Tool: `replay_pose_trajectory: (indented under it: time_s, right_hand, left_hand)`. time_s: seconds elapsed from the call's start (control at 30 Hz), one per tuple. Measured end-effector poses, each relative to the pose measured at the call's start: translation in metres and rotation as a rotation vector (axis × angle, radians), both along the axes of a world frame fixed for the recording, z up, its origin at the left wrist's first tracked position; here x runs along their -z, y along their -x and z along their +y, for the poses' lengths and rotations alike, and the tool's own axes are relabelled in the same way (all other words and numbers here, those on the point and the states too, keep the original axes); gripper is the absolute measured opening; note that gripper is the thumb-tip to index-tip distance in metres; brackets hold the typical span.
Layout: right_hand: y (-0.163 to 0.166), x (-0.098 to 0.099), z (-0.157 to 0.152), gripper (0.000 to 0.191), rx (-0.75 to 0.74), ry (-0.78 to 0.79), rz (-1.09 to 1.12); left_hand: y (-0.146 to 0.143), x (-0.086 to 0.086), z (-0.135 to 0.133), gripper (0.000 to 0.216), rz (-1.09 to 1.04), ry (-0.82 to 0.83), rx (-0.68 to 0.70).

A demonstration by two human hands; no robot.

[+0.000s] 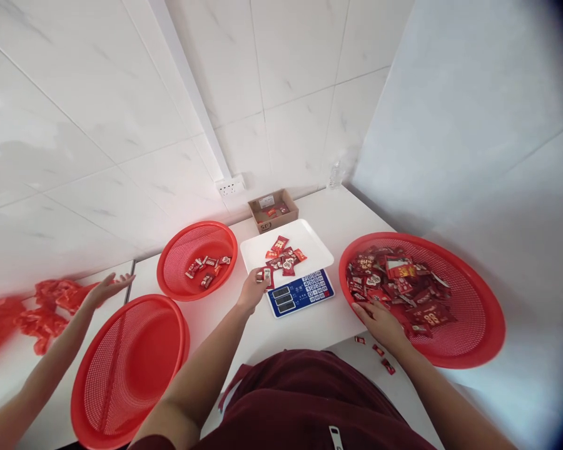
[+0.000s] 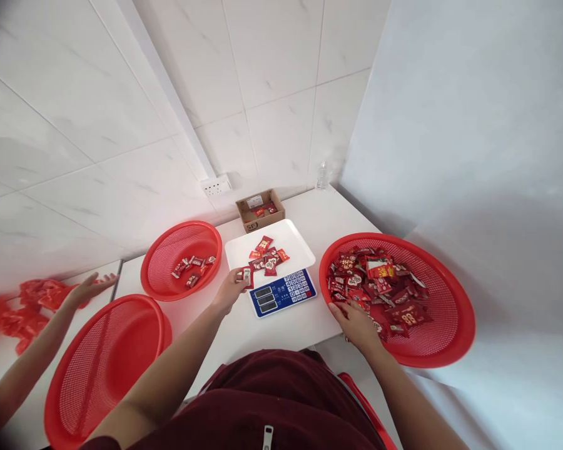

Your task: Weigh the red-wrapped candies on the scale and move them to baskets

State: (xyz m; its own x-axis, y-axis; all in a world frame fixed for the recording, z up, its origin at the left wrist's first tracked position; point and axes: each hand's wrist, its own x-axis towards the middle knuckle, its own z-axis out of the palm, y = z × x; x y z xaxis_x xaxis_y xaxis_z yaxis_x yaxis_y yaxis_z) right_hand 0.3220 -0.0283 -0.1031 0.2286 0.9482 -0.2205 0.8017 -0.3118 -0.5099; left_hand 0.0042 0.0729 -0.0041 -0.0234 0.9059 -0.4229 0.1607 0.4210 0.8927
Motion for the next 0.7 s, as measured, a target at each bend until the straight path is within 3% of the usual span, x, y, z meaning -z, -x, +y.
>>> replay_pose_trajectory:
  time_s: [0.17, 0.3, 0.43, 0.6, 0.7]
  right_hand:
    - [0.0, 0.002, 0.001, 0.045, 0.008, -0.005, 0.012]
    - [-0.001, 0.002, 0.002, 0.048, 0.006, 0.002, 0.029]
    - [-0.001, 0.002, 0.002, 0.049, 0.019, 0.011, 0.035]
    - [-0.001, 0.001, 0.001, 0.051, 0.008, 0.001, 0.056]
    - [-0.002, 0.004, 0.001, 0.052, 0.013, 0.004, 0.063]
  left_hand:
    - [-0.02, 0.003, 0.045, 0.037, 0.033, -0.073, -0.018]
    - [-0.021, 0.003, 0.057, 0.049, 0.084, -0.114, -0.056]
    - [-0.008, 0.006, 0.034, 0.048, 0.153, -0.192, -0.08]
    - [0.012, 0.01, -0.021, 0.025, 0.257, -0.198, -0.021]
    - [0.021, 0.013, -0.05, 0.037, 0.297, -0.111, 0.041]
